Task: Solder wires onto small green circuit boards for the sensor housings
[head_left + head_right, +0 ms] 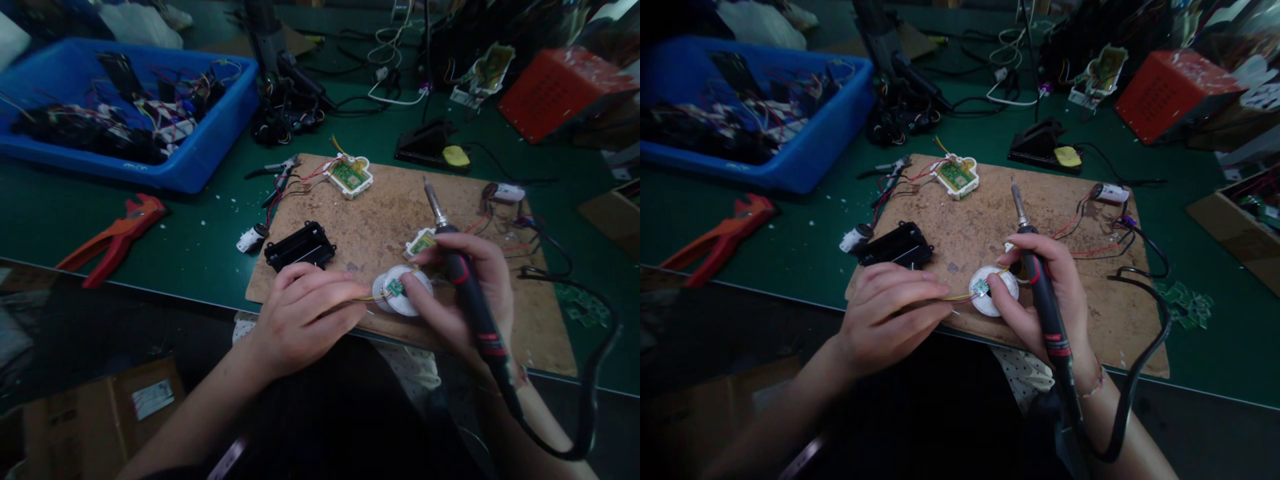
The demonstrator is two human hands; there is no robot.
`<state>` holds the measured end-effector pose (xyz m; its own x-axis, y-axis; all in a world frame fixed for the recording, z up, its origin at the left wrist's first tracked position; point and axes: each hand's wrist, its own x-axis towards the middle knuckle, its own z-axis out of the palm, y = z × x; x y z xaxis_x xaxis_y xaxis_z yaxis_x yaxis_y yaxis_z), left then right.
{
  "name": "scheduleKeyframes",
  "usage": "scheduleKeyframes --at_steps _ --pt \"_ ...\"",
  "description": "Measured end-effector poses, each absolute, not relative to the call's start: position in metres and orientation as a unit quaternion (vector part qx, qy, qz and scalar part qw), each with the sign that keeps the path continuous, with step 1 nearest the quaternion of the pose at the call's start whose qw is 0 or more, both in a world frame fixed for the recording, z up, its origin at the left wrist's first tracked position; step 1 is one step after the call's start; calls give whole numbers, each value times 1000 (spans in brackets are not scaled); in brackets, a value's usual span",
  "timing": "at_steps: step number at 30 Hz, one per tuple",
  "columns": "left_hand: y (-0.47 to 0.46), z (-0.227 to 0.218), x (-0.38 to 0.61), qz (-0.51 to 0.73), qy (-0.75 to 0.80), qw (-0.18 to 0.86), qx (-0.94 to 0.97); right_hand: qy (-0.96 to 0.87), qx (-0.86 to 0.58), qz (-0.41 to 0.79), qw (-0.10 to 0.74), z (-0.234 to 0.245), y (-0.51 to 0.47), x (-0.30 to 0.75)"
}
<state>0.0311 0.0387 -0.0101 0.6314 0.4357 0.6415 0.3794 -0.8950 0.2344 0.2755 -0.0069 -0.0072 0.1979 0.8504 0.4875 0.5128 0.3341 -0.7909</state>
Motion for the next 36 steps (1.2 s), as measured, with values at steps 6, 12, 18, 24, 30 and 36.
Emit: scheduleKeyframes --at_steps 6,12,18,24,30,36 --pt "40 2 32 392 247 207 861 -621 -552 148 537 -10 -8 277" --pt "33 6 55 416 317 317 791 -624 -557 138 531 -10 -7 277" --pt "34 2 73 416 319 316 791 -622 -559 140 530 -9 -8 276" --pt "37 -4 72 395 289 340 803 -618 -559 137 536 -9 -8 275" --pt "35 -7 70 378 301 331 811 -616 -564 130 534 -9 -8 274" --pt "33 -7 73 401 303 313 806 -527 -578 85 618 -7 -11 274"
